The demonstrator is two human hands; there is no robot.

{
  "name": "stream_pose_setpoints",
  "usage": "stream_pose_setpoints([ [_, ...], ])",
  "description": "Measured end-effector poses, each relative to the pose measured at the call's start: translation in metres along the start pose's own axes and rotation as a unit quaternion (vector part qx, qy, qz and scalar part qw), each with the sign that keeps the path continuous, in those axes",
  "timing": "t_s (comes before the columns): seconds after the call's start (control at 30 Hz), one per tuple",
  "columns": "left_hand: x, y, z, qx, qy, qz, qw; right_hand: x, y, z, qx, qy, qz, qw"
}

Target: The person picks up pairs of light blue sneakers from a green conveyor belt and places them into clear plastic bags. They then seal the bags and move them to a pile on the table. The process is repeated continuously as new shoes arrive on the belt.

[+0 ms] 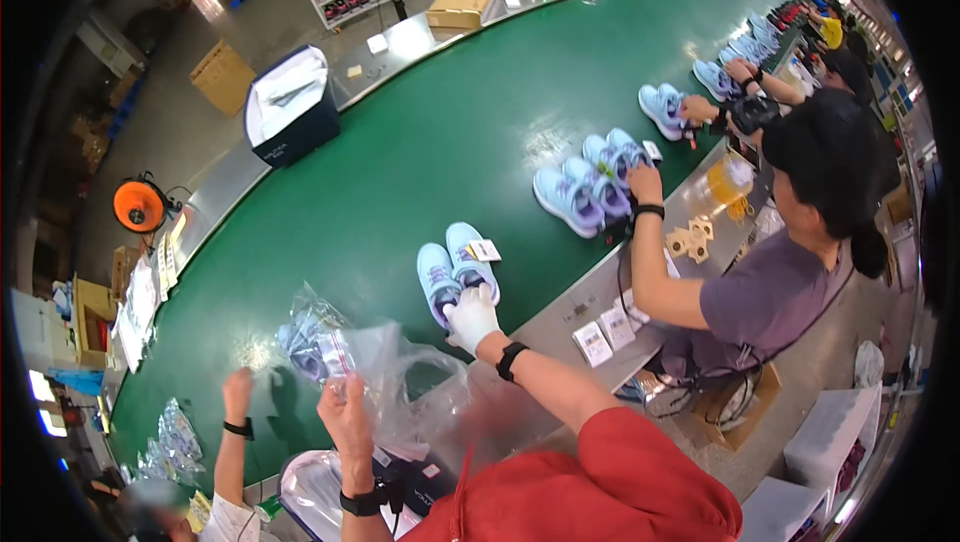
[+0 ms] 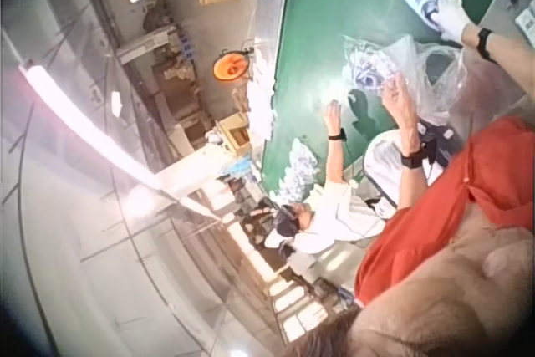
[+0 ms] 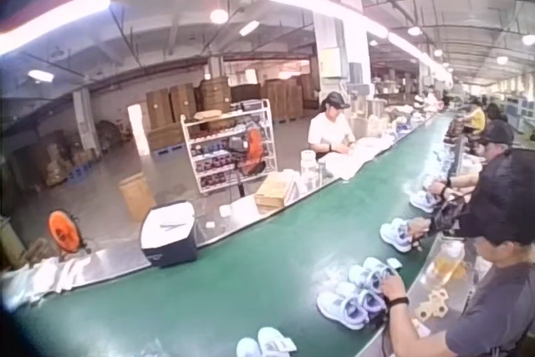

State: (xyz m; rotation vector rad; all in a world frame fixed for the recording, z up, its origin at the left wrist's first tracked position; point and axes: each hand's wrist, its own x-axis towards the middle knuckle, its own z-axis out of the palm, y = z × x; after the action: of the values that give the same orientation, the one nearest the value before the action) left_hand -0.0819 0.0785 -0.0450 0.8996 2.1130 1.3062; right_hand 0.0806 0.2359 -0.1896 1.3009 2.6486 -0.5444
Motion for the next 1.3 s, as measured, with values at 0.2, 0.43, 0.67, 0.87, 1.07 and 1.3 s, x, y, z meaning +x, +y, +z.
stream_pose_setpoints([
  [0.2,0.000,-0.010,-0.013,-0.054,0.024,-0.010,0.998,-0.011,0.022,-0.031,0.075,0.075,0.001,0.994],
  [0.43,0.003,-0.013,-0.008,-0.142,-0.004,-0.031,0.989,-0.095,0.034,-0.128,0.722,0.029,-0.097,0.684],
  [0.67,-0.008,0.011,-0.008,-0.128,-0.057,0.034,0.989,-0.161,-0.006,-0.148,0.499,-0.096,-0.127,0.852],
  [0.87,-0.066,0.040,0.059,0.043,-0.170,0.274,0.946,-0.177,-0.069,-0.111,0.012,0.032,-0.249,0.968],
  [1.07,-0.024,0.064,0.064,-0.120,-0.194,0.115,0.967,-0.190,-0.091,-0.140,-0.120,0.018,-0.452,0.884],
  [1.3,-0.079,0.069,0.034,0.118,-0.391,0.280,0.869,-0.159,-0.059,-0.050,0.128,0.034,-0.364,0.922],
])
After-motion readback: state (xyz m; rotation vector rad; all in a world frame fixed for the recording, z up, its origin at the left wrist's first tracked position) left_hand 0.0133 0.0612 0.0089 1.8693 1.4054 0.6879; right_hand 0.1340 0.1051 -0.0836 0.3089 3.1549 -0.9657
